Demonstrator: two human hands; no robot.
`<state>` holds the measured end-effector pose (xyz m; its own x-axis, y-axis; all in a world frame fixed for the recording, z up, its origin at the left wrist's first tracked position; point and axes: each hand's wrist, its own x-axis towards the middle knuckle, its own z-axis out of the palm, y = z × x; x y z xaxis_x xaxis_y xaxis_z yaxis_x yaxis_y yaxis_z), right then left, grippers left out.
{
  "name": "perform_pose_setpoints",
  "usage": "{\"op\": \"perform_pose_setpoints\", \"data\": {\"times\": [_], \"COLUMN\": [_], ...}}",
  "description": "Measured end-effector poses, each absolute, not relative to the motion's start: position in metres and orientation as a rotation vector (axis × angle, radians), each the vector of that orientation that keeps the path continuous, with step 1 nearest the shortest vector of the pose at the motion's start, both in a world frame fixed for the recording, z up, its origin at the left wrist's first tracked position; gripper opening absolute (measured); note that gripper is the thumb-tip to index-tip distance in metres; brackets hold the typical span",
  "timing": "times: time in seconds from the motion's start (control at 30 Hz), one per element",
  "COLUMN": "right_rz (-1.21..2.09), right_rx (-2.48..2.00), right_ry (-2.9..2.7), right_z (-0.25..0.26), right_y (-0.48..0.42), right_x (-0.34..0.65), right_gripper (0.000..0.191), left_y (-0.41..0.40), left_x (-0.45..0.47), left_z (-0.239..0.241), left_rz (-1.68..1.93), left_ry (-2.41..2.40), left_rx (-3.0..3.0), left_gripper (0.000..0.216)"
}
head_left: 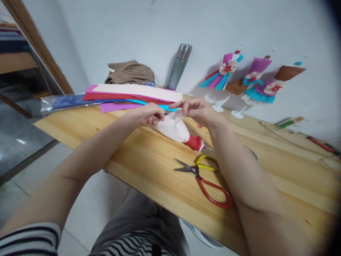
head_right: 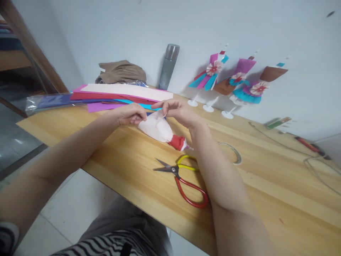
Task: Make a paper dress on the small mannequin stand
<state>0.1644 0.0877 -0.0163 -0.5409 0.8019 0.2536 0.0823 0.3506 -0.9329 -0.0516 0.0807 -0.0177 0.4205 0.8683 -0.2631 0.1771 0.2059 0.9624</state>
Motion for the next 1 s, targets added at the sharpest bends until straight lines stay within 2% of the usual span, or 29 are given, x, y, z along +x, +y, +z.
{"op": "perform_pose_setpoints", "data": {"times": [0.27,0.7,1.0], "right_rz": [1.245,1.2,1.04], "right_rx": [-0.775,-0.776,-0.823], "right_ry": [-1.897,-1.928,-2.005], "right_z": [-0.016,-0.011,-0.009], "right_y": [0.088,0.084,0.075], "right_x": [0.164,0.158,0.137], "right_gripper": [0.02,0.02,0.012], "left_y": [0.079,0.077,0.077], "left_x": [-0.049,-0.048,-0.05], "left_z": [-0.018,-0.016,-0.015], "left_rz": [0.636,0.618,0.603], "left_ry": [1.138,1.182,1.131], "left_rx": [1.328,1.427,1.501], "left_gripper": [0.031,0.035,0.036]}}
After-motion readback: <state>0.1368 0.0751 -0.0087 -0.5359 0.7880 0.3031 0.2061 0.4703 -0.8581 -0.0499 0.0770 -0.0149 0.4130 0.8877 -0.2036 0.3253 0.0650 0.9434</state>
